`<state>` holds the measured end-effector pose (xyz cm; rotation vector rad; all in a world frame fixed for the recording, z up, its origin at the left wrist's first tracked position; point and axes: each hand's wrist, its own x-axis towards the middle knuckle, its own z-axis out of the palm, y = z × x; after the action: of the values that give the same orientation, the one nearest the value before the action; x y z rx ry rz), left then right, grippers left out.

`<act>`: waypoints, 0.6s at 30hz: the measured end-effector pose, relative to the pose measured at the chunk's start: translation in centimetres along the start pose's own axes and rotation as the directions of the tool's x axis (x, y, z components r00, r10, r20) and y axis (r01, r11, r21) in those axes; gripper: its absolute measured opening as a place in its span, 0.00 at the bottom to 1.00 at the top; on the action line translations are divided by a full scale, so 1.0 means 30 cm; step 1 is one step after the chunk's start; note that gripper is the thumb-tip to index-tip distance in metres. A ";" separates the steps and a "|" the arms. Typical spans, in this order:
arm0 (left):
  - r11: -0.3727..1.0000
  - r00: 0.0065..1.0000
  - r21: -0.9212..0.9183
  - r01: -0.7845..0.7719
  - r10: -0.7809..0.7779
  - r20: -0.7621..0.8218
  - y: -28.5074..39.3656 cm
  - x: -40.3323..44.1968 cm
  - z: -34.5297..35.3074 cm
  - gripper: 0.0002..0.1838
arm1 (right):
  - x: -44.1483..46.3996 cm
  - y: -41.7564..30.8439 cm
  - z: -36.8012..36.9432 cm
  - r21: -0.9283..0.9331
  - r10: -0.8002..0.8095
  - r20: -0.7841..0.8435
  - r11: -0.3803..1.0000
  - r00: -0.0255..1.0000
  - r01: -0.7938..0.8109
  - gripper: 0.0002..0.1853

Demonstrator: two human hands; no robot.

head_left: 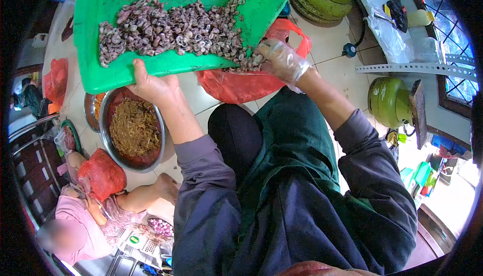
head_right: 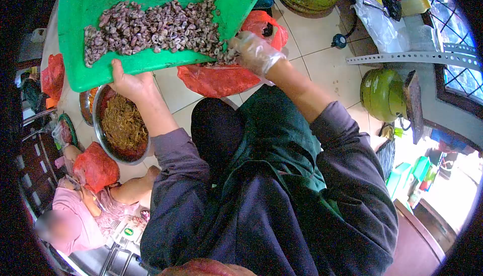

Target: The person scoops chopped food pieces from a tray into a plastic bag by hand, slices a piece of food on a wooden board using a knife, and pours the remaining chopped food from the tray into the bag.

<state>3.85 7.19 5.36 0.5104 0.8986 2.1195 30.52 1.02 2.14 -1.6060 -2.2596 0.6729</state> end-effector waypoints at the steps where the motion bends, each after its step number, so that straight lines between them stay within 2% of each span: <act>1: 1.000 1.000 -0.003 0.015 -0.015 0.003 -0.001 -0.008 0.011 0.30 | -0.016 0.031 -0.001 -0.023 0.057 0.035 0.998 0.998 -0.056 0.22; 3: 0.999 0.999 -0.015 0.047 -0.046 0.012 0.010 -0.020 0.030 0.30 | -0.041 0.080 0.015 -0.080 0.173 0.099 0.983 0.980 -0.165 0.24; 6: 0.999 0.997 -0.045 0.004 -0.001 0.072 -0.022 0.021 -0.012 0.30 | -0.029 0.096 0.061 -0.050 0.300 0.131 0.954 0.945 -0.296 0.27; 9: 1.000 0.999 -0.012 -0.008 0.009 0.046 -0.003 -0.002 0.029 0.26 | 0.034 0.223 0.274 -0.056 0.015 -0.100 0.998 0.995 -0.021 0.28; 10: 1.000 0.999 -0.001 -0.014 0.015 0.038 -0.008 0.001 0.020 0.26 | 0.071 0.207 0.299 -0.122 0.055 0.010 0.991 0.998 -0.054 0.28; 13: 1.000 0.999 -0.010 -0.012 0.013 0.044 -0.017 0.044 -0.020 0.27 | 0.081 0.071 0.238 -0.382 -0.056 0.139 0.918 0.989 0.105 0.11; 14: 0.999 0.998 -0.037 0.001 0.001 0.066 -0.015 0.053 -0.036 0.29 | 0.090 0.088 0.277 -0.308 -0.086 0.121 0.944 0.989 0.120 0.14; 18: 0.996 0.995 -0.089 0.022 -0.013 0.095 -0.006 0.056 -0.044 0.31 | 0.071 0.105 0.183 -0.022 0.000 0.118 1.000 0.993 0.003 0.24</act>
<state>2.08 8.01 4.44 0.5496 0.7484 2.0910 29.69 2.74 -4.26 -1.6138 -2.3585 0.7638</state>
